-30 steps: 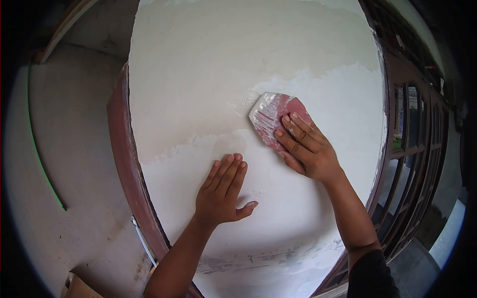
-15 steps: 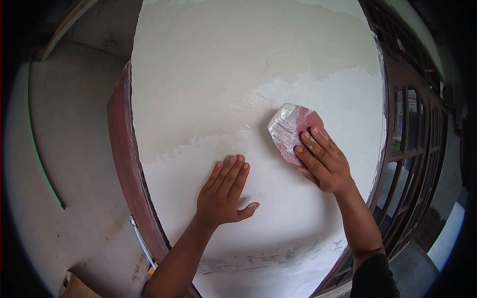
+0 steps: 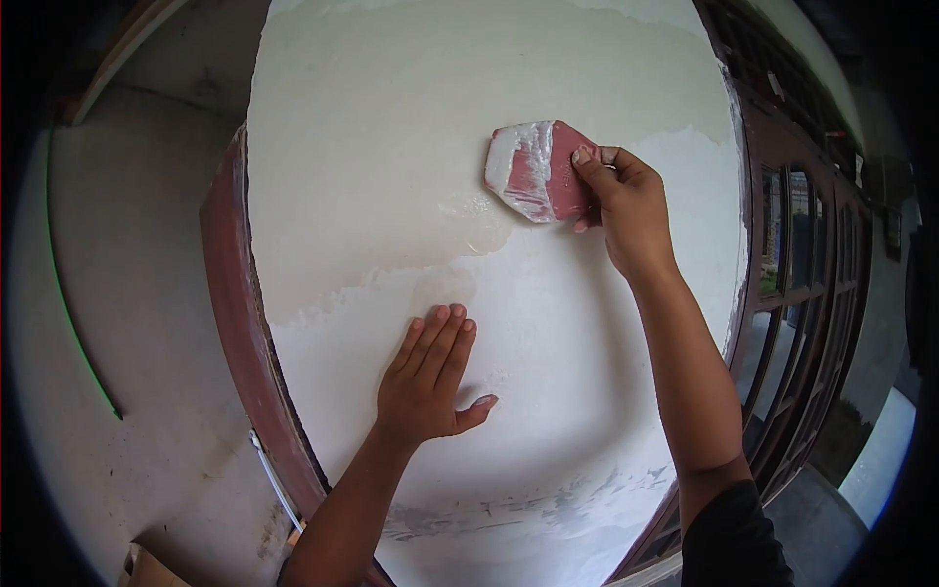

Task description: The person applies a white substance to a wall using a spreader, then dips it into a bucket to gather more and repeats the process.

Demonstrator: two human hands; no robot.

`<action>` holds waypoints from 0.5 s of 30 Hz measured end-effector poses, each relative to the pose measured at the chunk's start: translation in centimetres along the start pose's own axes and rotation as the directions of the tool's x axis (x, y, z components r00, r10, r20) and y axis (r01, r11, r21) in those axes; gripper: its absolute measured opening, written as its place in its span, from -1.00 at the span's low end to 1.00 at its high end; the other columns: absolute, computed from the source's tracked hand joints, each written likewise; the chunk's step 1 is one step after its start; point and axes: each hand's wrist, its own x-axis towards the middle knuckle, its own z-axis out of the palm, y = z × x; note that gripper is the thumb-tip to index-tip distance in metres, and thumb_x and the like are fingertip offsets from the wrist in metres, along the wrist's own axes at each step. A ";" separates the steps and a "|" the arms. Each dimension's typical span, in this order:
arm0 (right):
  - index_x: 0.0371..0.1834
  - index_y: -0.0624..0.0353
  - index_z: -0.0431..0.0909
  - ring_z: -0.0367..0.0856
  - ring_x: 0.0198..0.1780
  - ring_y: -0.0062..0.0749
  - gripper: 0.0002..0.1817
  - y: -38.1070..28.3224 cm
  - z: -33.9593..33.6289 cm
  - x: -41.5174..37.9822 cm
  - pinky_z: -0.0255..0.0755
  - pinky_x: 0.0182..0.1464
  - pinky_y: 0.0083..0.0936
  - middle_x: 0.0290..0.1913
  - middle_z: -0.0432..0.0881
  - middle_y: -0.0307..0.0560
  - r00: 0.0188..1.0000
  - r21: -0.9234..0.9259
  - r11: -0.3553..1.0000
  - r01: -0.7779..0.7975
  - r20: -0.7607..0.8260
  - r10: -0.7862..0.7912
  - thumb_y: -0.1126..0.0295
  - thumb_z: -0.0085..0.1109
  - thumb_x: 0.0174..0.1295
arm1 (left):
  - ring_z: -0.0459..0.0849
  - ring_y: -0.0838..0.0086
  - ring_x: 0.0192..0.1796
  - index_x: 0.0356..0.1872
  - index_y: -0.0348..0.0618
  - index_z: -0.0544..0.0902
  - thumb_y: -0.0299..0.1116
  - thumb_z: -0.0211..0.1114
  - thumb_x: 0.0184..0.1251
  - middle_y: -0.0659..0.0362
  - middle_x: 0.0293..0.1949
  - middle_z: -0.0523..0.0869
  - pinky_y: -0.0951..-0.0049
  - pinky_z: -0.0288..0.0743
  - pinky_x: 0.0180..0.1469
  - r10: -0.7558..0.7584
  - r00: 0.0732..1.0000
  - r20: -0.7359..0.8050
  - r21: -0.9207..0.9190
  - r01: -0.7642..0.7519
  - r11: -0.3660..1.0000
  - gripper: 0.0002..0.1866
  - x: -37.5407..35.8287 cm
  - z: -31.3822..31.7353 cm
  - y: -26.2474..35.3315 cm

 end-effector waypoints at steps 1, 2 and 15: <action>-0.11 0.37 0.62 0.54 -0.54 -0.59 -0.71 0.1 0.1 0.0 0.45 -0.54 -0.57 -0.40 0.68 -0.15 0.999 -0.140 0.990 0.010 -0.034 -0.015 0.27 0.26 0.46 | 0.42 0.06 0.54 0.39 -0.39 0.49 0.17 0.14 0.40 -0.13 0.42 0.53 -0.01 0.17 0.58 -0.003 1.000 -0.003 -0.004 0.003 1.000 -0.19 0.0 0.0 0.0; -0.13 0.40 0.63 0.51 -0.58 -0.57 -0.66 0.2 -0.1 0.0 0.45 -0.54 -0.55 -0.43 0.68 -0.13 0.997 -0.278 0.960 0.015 -0.068 -0.035 0.24 0.29 0.44 | 0.42 0.06 0.54 0.39 -0.39 0.49 0.17 0.14 0.40 -0.13 0.42 0.53 -0.01 0.17 0.58 0.003 1.000 -0.005 -0.007 -0.003 1.000 -0.19 0.0 0.0 0.0; -0.10 0.35 0.66 0.55 -0.50 -0.57 -0.68 -0.6 1.0 0.0 0.43 -0.42 -0.55 -0.45 0.68 -0.15 0.999 -0.345 0.938 0.038 0.028 -0.030 0.22 0.28 0.44 | 0.42 0.06 0.53 0.38 -0.40 0.50 0.18 0.12 0.40 -0.15 0.41 0.54 -0.01 0.18 0.58 0.000 1.000 -0.004 0.003 0.000 1.000 -0.19 -0.1 0.1 -0.1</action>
